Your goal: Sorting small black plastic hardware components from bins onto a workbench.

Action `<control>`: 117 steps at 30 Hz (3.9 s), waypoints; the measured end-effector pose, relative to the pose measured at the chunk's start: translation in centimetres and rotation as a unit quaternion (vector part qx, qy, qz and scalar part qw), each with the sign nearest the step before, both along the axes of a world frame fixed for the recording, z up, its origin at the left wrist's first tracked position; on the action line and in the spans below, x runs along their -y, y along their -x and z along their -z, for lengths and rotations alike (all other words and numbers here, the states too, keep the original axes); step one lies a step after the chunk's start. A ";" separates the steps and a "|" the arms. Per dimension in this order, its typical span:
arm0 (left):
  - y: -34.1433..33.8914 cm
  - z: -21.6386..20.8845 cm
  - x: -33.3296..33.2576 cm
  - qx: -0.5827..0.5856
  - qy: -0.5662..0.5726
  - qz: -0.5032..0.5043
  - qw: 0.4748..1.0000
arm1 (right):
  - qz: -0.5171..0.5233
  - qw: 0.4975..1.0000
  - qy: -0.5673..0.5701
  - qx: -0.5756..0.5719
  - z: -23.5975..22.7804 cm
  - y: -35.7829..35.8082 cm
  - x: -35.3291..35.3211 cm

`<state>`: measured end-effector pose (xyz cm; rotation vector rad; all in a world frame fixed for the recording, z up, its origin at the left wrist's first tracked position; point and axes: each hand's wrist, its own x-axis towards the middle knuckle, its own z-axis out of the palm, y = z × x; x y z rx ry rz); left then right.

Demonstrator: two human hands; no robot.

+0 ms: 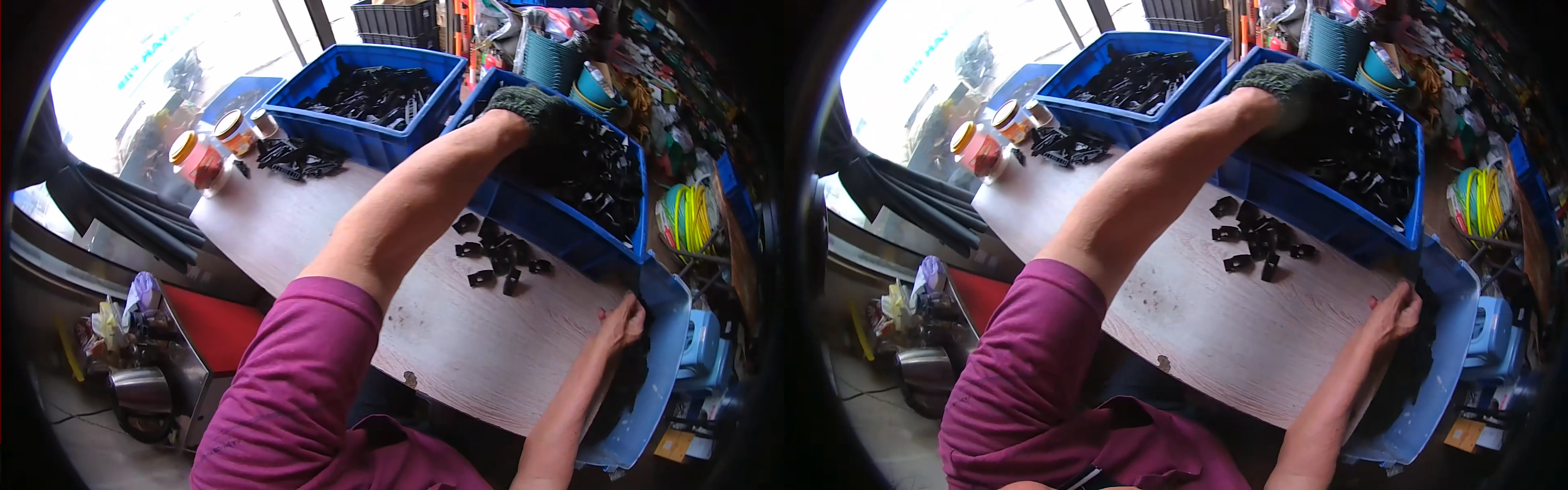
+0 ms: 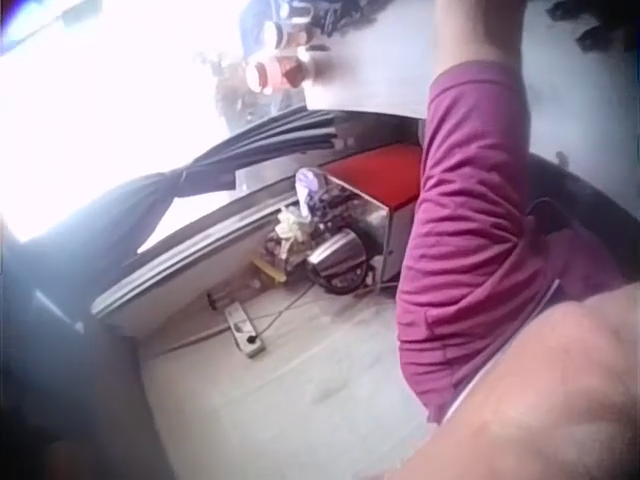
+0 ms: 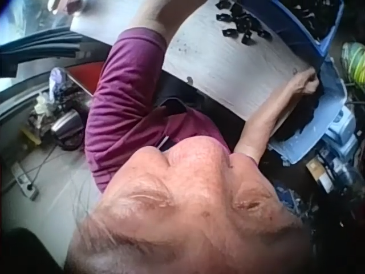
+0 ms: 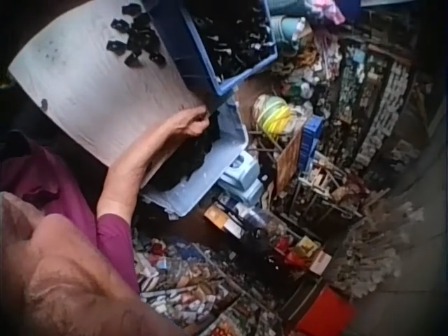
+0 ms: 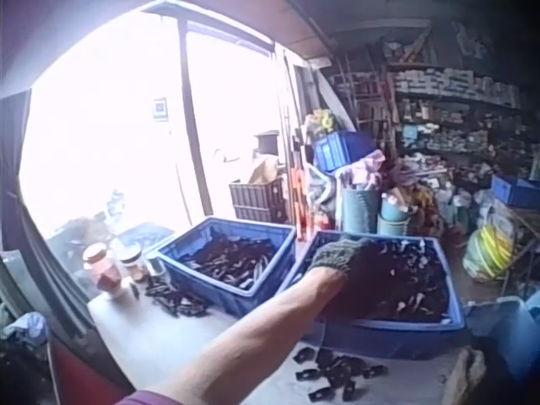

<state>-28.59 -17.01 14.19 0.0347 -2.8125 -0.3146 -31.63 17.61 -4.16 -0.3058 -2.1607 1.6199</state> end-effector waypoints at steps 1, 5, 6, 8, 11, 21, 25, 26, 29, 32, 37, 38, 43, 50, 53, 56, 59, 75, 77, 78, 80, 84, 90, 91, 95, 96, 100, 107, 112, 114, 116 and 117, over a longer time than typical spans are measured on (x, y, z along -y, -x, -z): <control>-0.2 -0.2 0.3 0.020 0.008 -0.004 1.000 | 0.004 1.000 -0.015 0.005 0.1 0.0 -0.1; -1.0 -0.3 0.5 0.022 -0.029 -0.002 0.999 | -0.017 0.999 -0.001 0.044 -1.5 -0.9 0.5; -1.0 0.0 0.7 0.022 -0.028 -0.005 0.999 | -0.020 0.999 0.000 0.045 -1.3 -0.9 0.7; -0.9 0.0 0.7 0.004 -0.009 0.002 1.000 | -0.014 1.000 -0.004 0.012 -1.0 -1.0 0.7; -0.7 0.0 -0.1 -0.032 0.009 -0.046 0.998 | -0.011 0.999 -0.011 0.048 -1.9 -1.1 0.5; 0.4 0.5 0.4 -0.084 0.006 -0.075 0.994 | -0.011 0.999 0.011 0.046 -1.2 -0.8 0.4; 0.2 2.3 2.1 -0.069 0.023 -0.043 0.996 | -0.021 0.999 0.010 0.030 -1.6 -1.4 1.6; 0.1 2.3 1.9 -0.108 0.007 -0.006 0.994 | -0.017 0.999 0.007 0.045 -2.3 -1.8 1.7; 0.3 1.4 0.9 -0.047 0.005 0.001 0.999 | -0.026 0.998 0.000 0.053 -1.5 -1.1 0.7; 0.0 0.5 -0.2 -0.048 0.011 -0.017 0.999 | -0.016 0.999 -0.004 0.051 -1.9 -1.3 0.6; 0.1 0.5 0.3 -0.071 0.010 -0.050 0.996 | -0.012 0.999 -0.020 0.044 -2.1 -1.5 1.3; 0.1 0.5 0.2 -0.084 0.014 -0.062 0.994 | -0.013 0.999 -0.017 0.048 -2.3 -1.6 1.4; 0.2 0.5 -0.1 -0.099 -0.004 -0.064 0.993 | -0.012 0.999 -0.029 0.035 -1.6 -1.3 0.9; 0.9 0.9 0.6 -0.181 0.040 -0.036 0.982 | -0.020 1.000 -0.006 0.023 -1.2 -1.4 0.9; -0.1 0.3 0.2 -0.277 -0.043 0.005 0.960 | -0.002 1.000 0.017 -0.003 -2.1 -2.0 1.5; -1.5 -0.4 0.9 -0.321 -0.120 0.013 0.940 | -0.023 0.998 0.047 0.018 -2.3 -2.3 2.7; -1.6 -0.5 0.1 -0.358 -0.124 0.063 0.923 | -0.020 0.998 0.042 0.034 -1.7 -1.5 1.7; -12.5 5.8 -6.9 -0.367 -0.046 0.157 0.916 | -0.002 0.999 0.031 0.039 -3.6 -2.7 2.3; -12.7 7.2 -7.9 -0.351 -0.030 0.168 0.921 | -0.016 0.999 0.019 0.033 -2.9 -2.2 1.8; -12.9 8.0 -8.0 -0.349 -0.033 0.168 0.921 | -0.014 0.999 0.017 0.036 -2.8 -2.1 1.9; -13.5 9.2 -8.1 -0.204 -0.031 0.138 0.969 | -0.019 0.999 0.036 0.034 -2.9 -2.3 2.1; -13.6 10.7 -7.9 -0.137 0.033 0.106 0.984 | -0.025 0.998 0.043 0.029 -3.4 -2.6 2.3; -13.8 10.0 -8.3 -0.185 -0.004 0.096 0.978 | -0.026 0.998 0.055 0.027 -3.5 -2.8 2.4; -13.9 9.7 -8.0 -0.185 -0.005 0.097 0.978 | -0.025 0.998 0.054 0.028 -3.5 -2.7 2.4; -14.3 9.2 -6.1 -0.244 -0.077 0.095 0.962 | -0.023 0.998 0.044 0.038 -3.3 -2.6 2.2; -14.5 9.1 -5.8 -0.273 -0.106 0.098 0.951 | -0.024 0.998 0.042 0.042 -3.3 -2.6 2.3; -17.0 8.7 -5.3 -0.280 -0.198 0.021 0.939 | -0.022 0.998 0.044 0.040 -3.8 -3.0 2.6; -19.3 11.3 -5.6 -0.118 -0.057 -0.035 0.991 | -0.027 0.999 0.024 0.032 -3.4 -2.5 2.1; -17.2 12.0 -7.4 -0.052 -0.051 0.027 0.997 | -0.036 0.998 0.043 0.031 -3.3 -2.5 2.1; -16.6 12.4 -8.3 -0.084 -0.049 0.064 0.993 | -0.034 0.998 0.036 0.036 -3.0 -2.6 2.1; -16.6 12.5 -8.4 -0.056 -0.066 0.026 0.996 | -0.030 0.998 0.043 0.023 -2.9 -2.5 2.1; -16.8 12.2 -8.6 -0.081 -0.060 0.032 0.994 | -0.022 0.999 0.048 0.014 -2.9 -2.5 2.1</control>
